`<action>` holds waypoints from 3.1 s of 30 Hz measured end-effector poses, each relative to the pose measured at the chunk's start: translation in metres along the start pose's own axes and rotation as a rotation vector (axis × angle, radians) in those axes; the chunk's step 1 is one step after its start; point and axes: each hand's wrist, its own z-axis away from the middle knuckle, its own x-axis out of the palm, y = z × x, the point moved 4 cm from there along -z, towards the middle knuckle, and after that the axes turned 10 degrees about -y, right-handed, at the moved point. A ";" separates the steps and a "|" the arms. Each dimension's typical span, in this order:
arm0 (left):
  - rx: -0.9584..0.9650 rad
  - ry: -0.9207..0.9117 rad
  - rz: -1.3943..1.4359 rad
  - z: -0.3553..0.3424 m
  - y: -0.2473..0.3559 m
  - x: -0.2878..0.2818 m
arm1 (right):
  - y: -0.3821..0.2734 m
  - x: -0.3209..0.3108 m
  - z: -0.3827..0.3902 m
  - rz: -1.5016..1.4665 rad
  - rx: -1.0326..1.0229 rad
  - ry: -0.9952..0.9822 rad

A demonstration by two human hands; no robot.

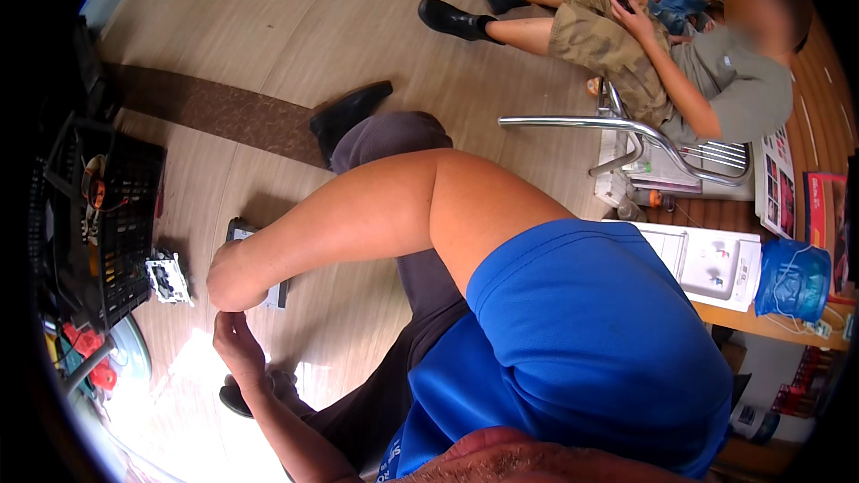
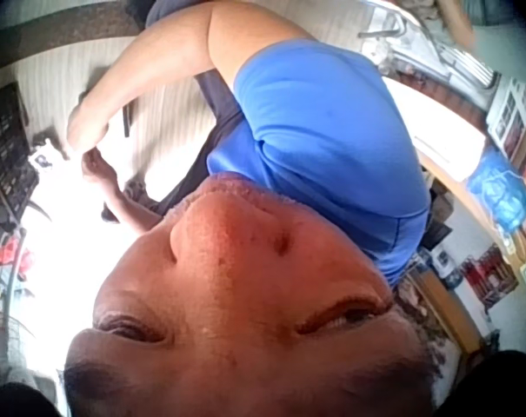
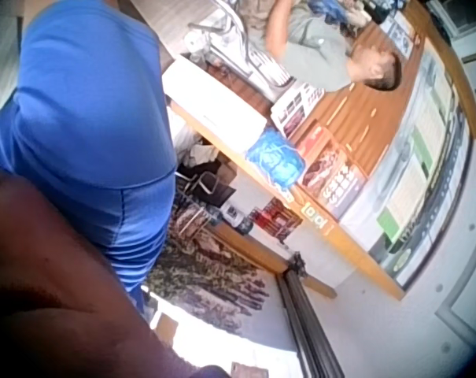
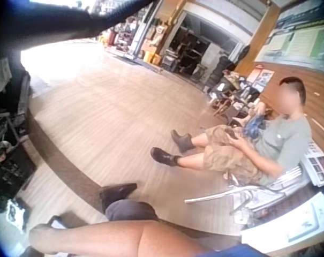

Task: The person uses a screwdriver to remove and replace screws on the back of an electronic device, handling small components and a wire.

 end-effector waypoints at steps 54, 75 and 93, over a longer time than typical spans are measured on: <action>-0.135 0.245 0.679 0.004 -0.040 -0.029 | 0.013 -0.009 -0.001 -0.018 0.101 0.054; -0.103 0.412 0.705 0.010 -0.035 -0.042 | 0.011 -0.014 -0.004 -0.026 0.077 0.059; -0.107 0.422 0.666 0.012 -0.041 -0.044 | 0.012 -0.007 -0.009 -0.030 0.078 0.059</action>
